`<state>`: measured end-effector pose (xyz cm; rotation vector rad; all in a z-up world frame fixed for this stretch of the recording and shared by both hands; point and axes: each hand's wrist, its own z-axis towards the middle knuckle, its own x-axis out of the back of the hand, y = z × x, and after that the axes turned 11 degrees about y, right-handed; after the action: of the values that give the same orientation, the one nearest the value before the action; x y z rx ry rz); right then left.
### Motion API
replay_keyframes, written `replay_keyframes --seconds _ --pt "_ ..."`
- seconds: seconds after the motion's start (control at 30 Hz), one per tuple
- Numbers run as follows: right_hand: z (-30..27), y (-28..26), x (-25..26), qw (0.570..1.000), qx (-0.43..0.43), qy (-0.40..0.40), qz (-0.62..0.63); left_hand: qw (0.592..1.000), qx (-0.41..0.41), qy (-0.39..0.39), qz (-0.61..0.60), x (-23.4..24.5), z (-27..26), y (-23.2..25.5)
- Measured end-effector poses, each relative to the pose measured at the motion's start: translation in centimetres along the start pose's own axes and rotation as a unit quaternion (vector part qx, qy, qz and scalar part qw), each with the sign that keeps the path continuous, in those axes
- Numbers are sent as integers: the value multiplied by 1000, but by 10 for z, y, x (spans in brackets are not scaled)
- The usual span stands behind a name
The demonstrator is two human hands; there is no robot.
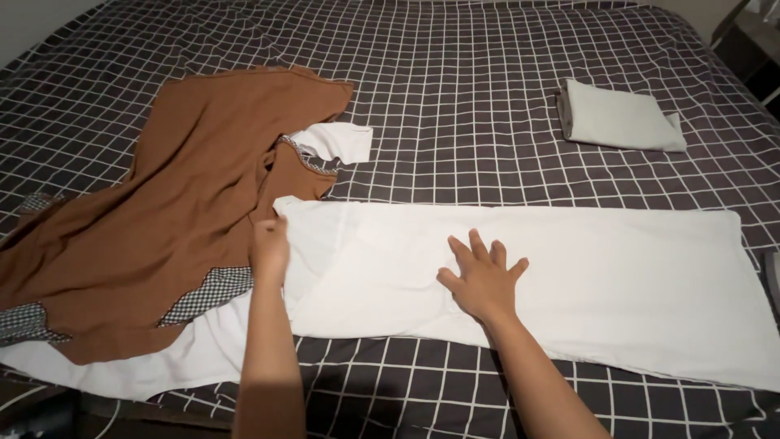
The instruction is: The person irons a white shirt on a bed, folds it neatly, and places it aside. Then the person irons a brown shirt and begins folding it. The actions are performed by hand using a handheld iron on a checkered bedsheet.
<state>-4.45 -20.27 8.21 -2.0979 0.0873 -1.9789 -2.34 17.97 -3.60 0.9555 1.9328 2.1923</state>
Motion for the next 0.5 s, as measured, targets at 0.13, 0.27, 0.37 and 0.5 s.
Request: replay_keyframes --seconds 0.13,0.27,0.37,0.5 --pt "3 3 -6 1000 2 -1 -3 984 -59 -65 157 33 -65 30" --pt "5 7 -11 1000 8 7 -16 958 -101 -107 247 48 -101 54" --pt "5 10 -15 1000 15 11 -14 941 -84 -144 295 53 -89 53" --pt "2 12 -11 998 45 40 9 962 -51 -244 111 91 -113 107"
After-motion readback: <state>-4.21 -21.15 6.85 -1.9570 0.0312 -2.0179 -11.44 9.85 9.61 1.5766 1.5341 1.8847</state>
